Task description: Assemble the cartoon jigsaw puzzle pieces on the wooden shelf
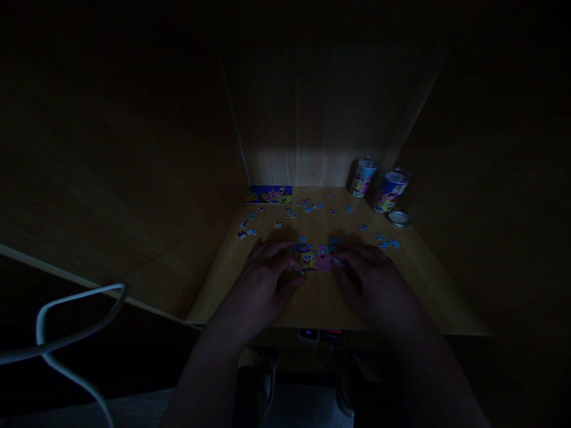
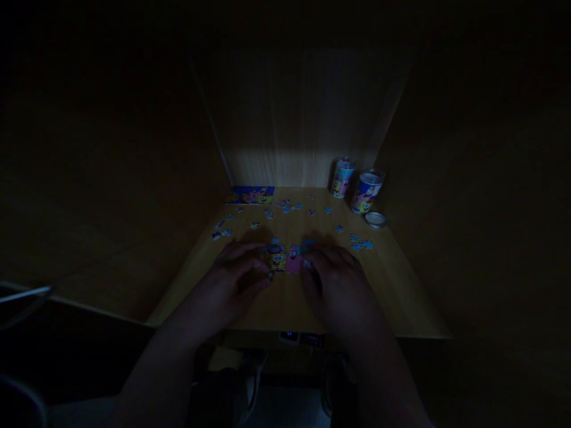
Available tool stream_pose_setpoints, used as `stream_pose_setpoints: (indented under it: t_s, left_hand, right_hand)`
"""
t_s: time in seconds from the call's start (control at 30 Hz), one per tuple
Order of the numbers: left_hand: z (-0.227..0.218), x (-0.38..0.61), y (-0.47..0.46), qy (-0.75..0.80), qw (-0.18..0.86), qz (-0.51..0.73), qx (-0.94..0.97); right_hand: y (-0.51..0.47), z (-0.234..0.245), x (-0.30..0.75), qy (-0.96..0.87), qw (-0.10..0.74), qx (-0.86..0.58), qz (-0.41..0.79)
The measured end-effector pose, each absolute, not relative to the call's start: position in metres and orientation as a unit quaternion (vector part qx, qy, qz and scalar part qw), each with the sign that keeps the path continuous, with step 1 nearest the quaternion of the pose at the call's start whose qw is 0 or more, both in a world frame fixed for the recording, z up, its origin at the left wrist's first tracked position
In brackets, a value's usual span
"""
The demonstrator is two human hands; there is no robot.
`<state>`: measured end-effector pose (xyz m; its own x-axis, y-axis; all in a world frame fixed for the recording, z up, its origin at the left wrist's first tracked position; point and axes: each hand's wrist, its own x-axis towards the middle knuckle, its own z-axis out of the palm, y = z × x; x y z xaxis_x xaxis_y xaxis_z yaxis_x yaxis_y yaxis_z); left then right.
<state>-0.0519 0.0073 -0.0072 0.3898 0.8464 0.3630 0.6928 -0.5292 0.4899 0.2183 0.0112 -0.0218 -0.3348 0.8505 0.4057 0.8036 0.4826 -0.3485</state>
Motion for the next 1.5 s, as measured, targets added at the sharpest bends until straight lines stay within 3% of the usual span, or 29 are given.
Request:
stream_pose_setpoints:
  t_s: [0.67, 1.5]
  left_hand:
    - [0.002, -0.043, -0.001, 0.459, 0.032, 0.271, 0.846]
    - [0.003, -0.042, 0.0, 0.433, 0.05, 0.291, 0.852]
  right_hand:
    - [0.011, -0.022, 0.218, -0.813, 0.283, -0.506, 0.052]
    - [0.012, -0.022, 0.218, -0.817, 0.284, -0.501, 0.045]
